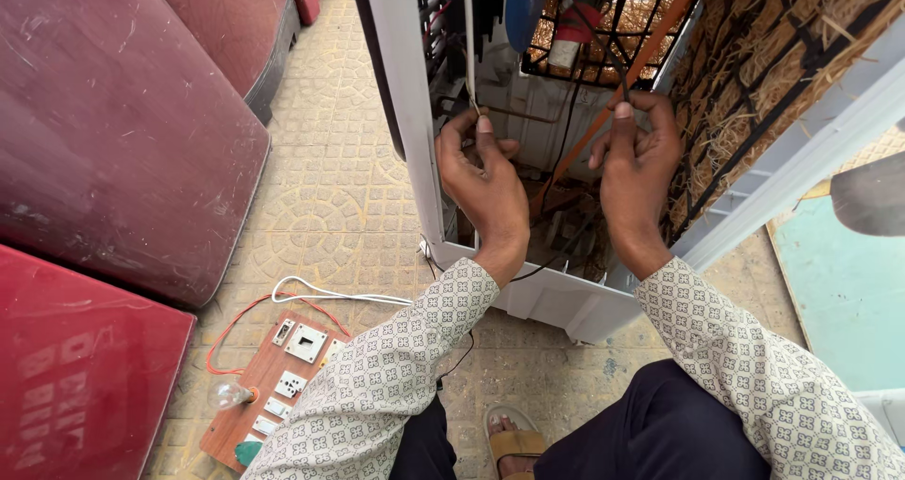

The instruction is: The person repairs the wiring inside an evaporative air cooler. They route and connect electrical wires inside the open cabinet, join a plug and cord to the internal wiring, then steady the cooler body while reaching into the upper section to adjust the pump and internal components.

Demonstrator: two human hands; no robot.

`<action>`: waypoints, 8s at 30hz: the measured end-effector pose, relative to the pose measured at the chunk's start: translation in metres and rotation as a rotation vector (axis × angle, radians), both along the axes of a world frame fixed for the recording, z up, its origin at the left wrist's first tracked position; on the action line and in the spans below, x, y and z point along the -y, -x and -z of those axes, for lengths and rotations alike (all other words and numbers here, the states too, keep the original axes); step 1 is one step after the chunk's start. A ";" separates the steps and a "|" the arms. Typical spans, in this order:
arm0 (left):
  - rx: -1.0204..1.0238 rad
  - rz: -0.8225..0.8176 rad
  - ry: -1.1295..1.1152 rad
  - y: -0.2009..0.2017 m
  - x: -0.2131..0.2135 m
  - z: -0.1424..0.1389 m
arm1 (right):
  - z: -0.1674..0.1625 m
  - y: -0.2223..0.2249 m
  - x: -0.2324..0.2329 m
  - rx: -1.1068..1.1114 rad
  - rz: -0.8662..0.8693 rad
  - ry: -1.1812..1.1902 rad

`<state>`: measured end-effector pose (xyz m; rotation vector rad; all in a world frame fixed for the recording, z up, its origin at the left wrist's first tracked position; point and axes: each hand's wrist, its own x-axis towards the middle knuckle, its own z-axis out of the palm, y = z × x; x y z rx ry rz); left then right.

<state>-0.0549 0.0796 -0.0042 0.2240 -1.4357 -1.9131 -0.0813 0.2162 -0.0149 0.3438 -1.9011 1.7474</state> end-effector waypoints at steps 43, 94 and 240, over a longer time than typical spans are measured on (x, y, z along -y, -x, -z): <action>-0.056 -0.044 -0.086 0.013 -0.020 -0.010 | -0.001 -0.003 0.009 0.028 0.005 -0.043; 0.028 0.052 -0.037 0.008 -0.006 0.004 | -0.004 -0.002 0.003 0.065 0.043 -0.073; 0.009 0.046 -0.101 0.019 -0.003 0.005 | -0.008 0.027 -0.015 -0.091 0.212 0.071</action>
